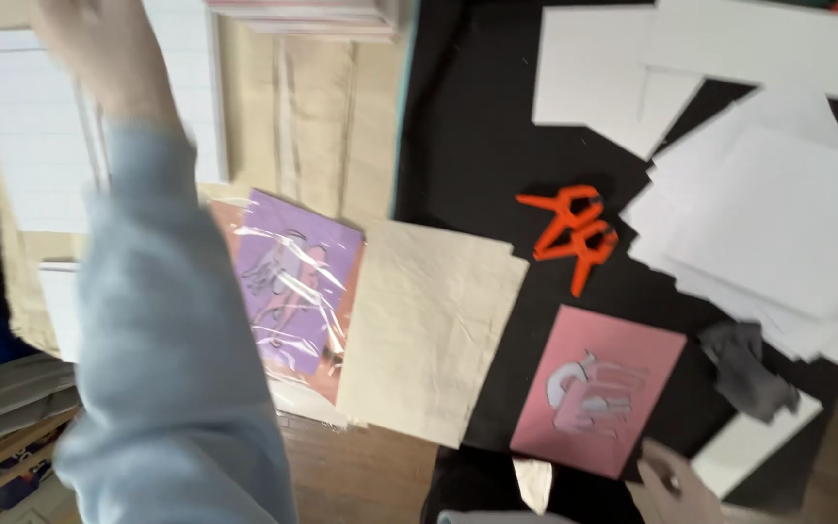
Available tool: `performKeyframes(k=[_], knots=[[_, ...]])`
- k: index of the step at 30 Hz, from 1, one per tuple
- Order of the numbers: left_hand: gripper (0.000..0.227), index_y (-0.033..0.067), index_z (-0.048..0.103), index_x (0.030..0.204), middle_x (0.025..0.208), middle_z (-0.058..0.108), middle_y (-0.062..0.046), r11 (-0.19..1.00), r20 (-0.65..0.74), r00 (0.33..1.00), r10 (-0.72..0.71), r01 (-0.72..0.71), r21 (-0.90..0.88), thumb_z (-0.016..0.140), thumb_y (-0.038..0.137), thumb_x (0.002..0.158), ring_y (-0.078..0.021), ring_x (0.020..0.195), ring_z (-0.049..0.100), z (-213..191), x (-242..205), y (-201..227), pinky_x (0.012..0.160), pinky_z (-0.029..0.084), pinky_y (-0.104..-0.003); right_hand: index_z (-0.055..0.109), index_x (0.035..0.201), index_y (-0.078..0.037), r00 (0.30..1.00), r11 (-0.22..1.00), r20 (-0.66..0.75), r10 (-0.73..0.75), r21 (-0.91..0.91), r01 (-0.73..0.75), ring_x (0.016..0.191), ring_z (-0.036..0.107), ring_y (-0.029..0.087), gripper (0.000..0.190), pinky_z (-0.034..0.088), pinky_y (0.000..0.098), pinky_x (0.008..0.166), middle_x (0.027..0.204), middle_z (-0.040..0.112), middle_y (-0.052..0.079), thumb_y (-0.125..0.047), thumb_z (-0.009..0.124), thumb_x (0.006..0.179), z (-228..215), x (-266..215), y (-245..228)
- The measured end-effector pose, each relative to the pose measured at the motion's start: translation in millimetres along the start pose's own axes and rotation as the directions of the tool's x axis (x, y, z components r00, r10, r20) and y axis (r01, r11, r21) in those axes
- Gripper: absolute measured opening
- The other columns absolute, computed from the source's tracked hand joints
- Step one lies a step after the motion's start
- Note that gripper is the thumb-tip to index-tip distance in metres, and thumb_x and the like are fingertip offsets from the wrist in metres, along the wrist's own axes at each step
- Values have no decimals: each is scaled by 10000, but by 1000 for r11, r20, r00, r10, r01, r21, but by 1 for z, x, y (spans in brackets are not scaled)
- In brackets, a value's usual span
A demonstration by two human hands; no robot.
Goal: The person rubs white paper with a cloth, sorts through a stack of prints and paper, wipes a large sheet of tan paper, and then aligns and folds the edge of a grid-marked paper sheet on a table.
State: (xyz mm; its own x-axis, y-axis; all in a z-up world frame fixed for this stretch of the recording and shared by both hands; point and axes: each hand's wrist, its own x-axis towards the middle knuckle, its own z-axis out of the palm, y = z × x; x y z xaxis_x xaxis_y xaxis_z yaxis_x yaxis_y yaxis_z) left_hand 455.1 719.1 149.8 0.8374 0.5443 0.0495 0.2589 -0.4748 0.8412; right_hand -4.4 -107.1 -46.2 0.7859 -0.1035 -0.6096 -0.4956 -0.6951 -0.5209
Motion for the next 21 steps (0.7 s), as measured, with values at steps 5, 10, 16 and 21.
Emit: performKeyframes(k=[5,10,16,21], knots=[[659,-57,528,1354,1262,602,-207,969,134,985,-104,70,238,820,295,880,-311,1171,587,46,-323,-126,977,498,-410,525,1466,-38,995,998,-81,54,-8,-55,1209,609,290,718,554,404,916,1388,537,201,-189,792,816,-5,8,-90],[945,-36,474,1443,1283,609,-225,790,130,901,-414,284,544,913,367,709,-362,1196,602,79,-448,-123,1002,508,-463,495,1477,-16,988,999,-153,-11,38,17,1196,595,309,744,550,408,935,1383,506,209,-186,795,817,5,12,-101],[611,5,563,1428,1286,659,-133,891,62,935,-348,310,333,773,127,867,-251,1165,658,81,-458,-163,1026,562,-351,514,1453,-20,991,991,-136,-1,131,19,1139,602,258,718,573,370,896,1335,513,171,-115,797,800,11,33,-91],[332,10,604,1361,1292,675,-88,989,192,970,-150,143,49,570,-10,1031,-189,1212,656,25,-483,-112,1026,528,-291,527,1404,-15,990,916,-131,55,402,2,1125,628,192,619,597,319,877,1326,576,139,-40,751,828,16,35,-91]])
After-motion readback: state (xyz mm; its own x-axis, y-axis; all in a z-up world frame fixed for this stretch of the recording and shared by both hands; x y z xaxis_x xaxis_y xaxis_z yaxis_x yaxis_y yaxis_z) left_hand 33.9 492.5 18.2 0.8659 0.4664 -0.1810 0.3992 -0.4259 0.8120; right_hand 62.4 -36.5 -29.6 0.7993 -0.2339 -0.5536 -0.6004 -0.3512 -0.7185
